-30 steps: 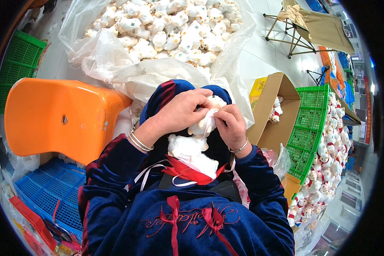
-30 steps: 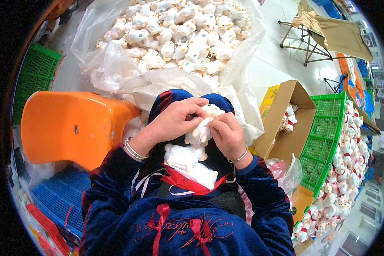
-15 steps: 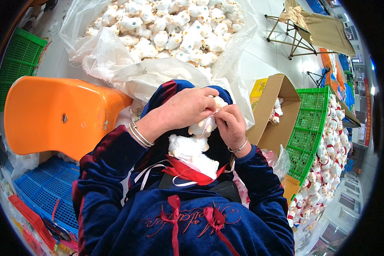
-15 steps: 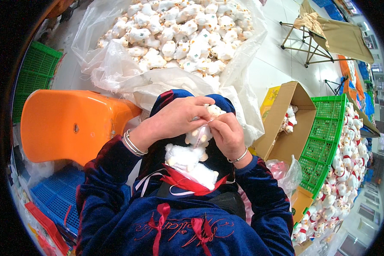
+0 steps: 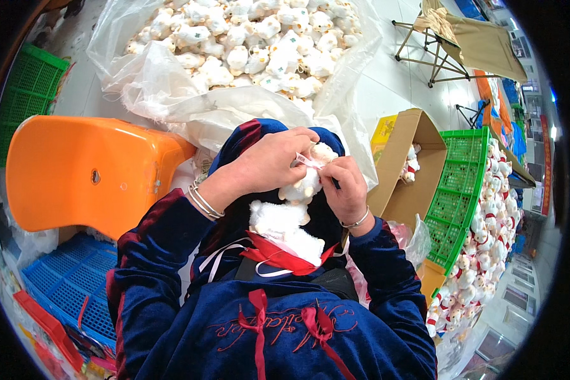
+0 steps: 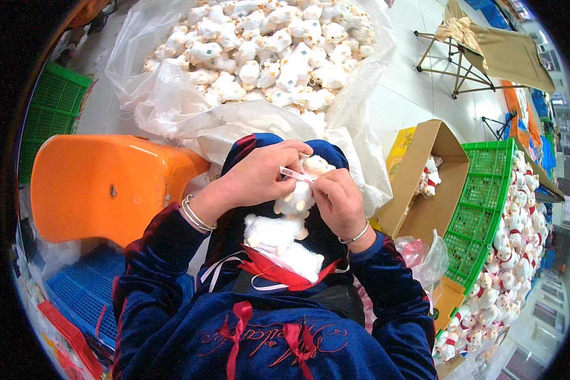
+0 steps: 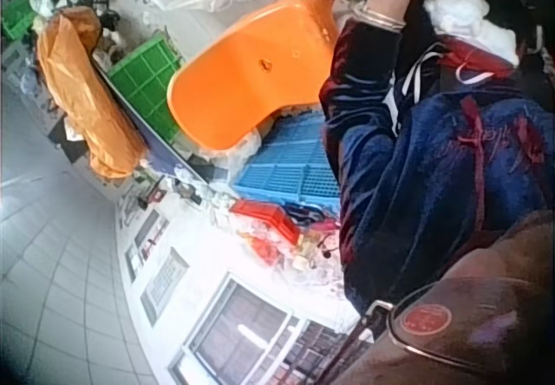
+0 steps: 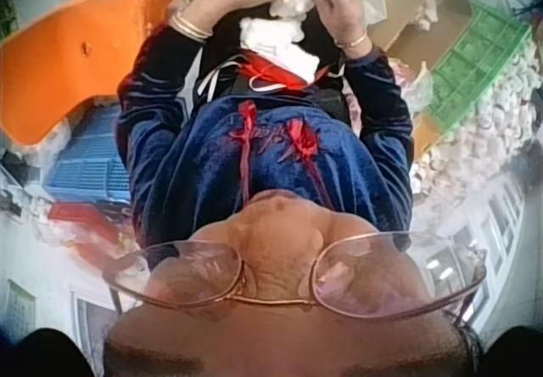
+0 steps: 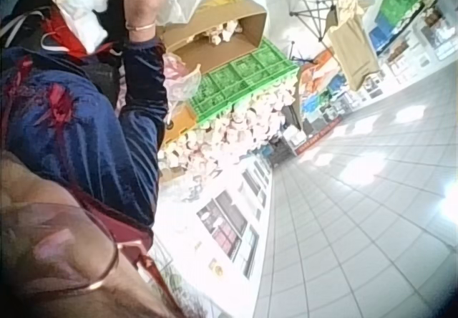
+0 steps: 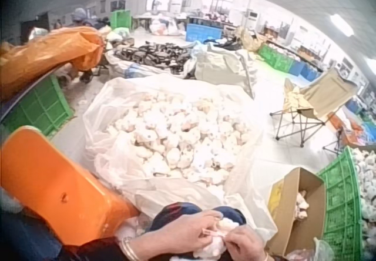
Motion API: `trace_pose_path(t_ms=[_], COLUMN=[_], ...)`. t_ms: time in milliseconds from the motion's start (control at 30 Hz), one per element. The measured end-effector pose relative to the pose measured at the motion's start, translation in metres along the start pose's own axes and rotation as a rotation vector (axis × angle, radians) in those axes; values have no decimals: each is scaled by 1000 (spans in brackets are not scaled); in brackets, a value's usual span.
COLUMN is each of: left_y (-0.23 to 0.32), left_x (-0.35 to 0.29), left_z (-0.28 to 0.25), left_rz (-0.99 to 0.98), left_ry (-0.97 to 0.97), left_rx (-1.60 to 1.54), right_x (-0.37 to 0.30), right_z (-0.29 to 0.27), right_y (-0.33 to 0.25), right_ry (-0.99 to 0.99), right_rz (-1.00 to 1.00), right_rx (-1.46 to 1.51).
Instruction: The person sits on the floor and ties red ribbons around the necks of small white plush toys. They pick up each toy, wrap the ribbon, and tie a bow by hand, then place the finished toy aside.
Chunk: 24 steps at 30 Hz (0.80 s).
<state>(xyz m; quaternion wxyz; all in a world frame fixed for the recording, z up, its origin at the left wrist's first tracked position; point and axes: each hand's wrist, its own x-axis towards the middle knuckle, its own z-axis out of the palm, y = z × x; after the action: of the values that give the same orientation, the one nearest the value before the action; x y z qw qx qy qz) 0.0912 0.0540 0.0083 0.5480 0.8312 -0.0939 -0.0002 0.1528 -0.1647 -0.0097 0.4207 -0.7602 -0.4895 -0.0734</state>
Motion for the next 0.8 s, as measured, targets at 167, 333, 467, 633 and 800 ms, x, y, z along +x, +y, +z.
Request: trace_pose_path(t_ms=[167, 333, 467, 633, 800], left_y=[-14, -17, -23, 8, 1], left_x=[-9, -15, -20, -18, -19], left_z=[6, 7, 7, 1, 23], left_rz=[18, -18, -44, -281, -332], left_ry=[13, 38, 95, 121, 224], left_rx=[-50, -125, -258, -282, -458], right_x=[-1, -2, -21, -16, -9], right_z=[-2, -1, -16, -19, -24], right_y=[-3, -7, -7, -13, -14], right_ry=[7, 45, 52, 44, -93], right_rz=[-31, 98, 553, 883, 1112], right_rx=[-63, -19, 151, 455, 635])
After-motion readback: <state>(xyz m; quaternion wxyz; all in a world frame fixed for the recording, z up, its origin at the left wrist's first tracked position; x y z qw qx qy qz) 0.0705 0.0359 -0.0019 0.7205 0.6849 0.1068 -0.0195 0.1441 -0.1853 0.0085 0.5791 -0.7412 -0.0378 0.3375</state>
